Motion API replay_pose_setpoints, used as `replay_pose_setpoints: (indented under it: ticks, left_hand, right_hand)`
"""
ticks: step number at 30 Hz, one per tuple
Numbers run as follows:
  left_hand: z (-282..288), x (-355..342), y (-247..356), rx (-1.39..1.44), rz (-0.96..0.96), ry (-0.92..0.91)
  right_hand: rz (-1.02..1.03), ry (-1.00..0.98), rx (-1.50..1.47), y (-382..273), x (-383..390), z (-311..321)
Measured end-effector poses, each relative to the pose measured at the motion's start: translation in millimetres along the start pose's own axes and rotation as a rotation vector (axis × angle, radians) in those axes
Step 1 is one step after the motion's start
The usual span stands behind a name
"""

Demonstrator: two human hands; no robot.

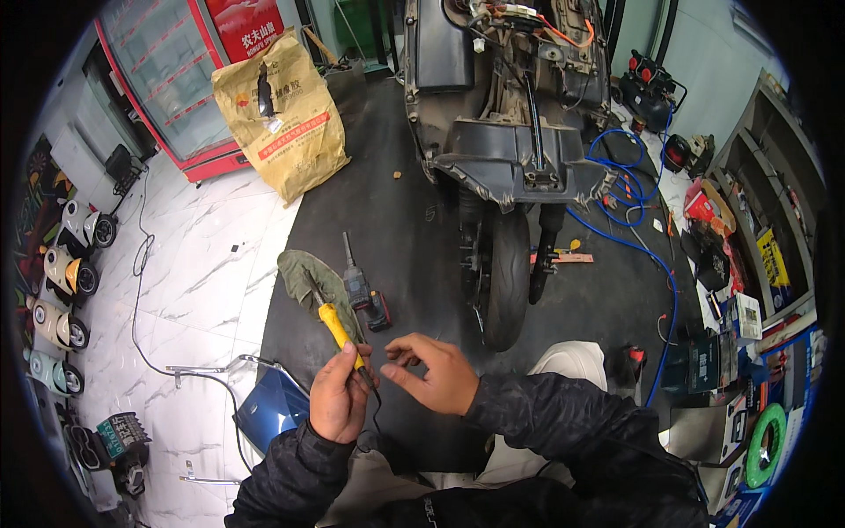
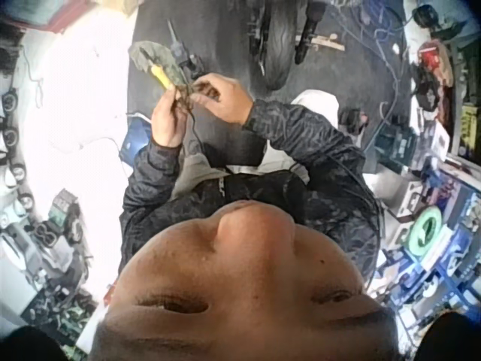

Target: The person uses a yellow-handled soldering iron to work on the scooter's wiring and internal components. They hold wires with one hand while applying the soldering iron with the other, focusing on the area near the front wheel and under the seat.

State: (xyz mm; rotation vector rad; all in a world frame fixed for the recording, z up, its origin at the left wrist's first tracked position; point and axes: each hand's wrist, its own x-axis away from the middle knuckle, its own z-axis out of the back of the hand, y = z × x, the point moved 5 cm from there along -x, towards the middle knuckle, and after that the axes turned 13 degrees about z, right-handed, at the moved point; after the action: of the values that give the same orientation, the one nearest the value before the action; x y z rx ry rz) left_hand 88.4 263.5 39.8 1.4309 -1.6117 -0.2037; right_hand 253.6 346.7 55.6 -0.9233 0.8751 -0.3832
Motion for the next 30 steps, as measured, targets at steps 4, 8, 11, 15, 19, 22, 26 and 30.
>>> replay_pose_setpoints:
  ticks: [4, 8, 11, 15, 19, 22, 26, 30]
  left_hand:
    - [-1, -2, -5, -0.035, 0.057, 0.016]
    - [-3, 0, -9, -0.032, 0.065, 0.003]
    - [-4, 1, -9, 0.023, 0.092, -0.033]
    - [1, 5, -11, 0.045, 0.225, -0.005]
    - [2, 9, -10, -0.039, 0.185, 0.022]
    - [1, 10, -8, -0.058, 0.150, -0.010]
    - [4, 8, -9, -0.066, 0.153, -0.005]
    - [5, 7, -10, -0.069, 0.154, -0.018]
  right_hand:
    - [-0.088, 0.145, -0.131, 10, 0, 6]
    - [-0.064, 0.107, -0.183, 2, 0, 8]
    - [-0.007, -0.005, -0.197, -8, 0, 6]
    - [0.073, -0.127, -0.227, -19, 2, -2]
    - [0.126, -0.187, -0.226, -23, 6, -7]
    - [0.129, -0.200, -0.219, -23, 8, -9]
    - [0.131, -0.218, -0.205, -23, 10, -10]
    - [0.150, -0.259, -0.122, -24, 12, -13]
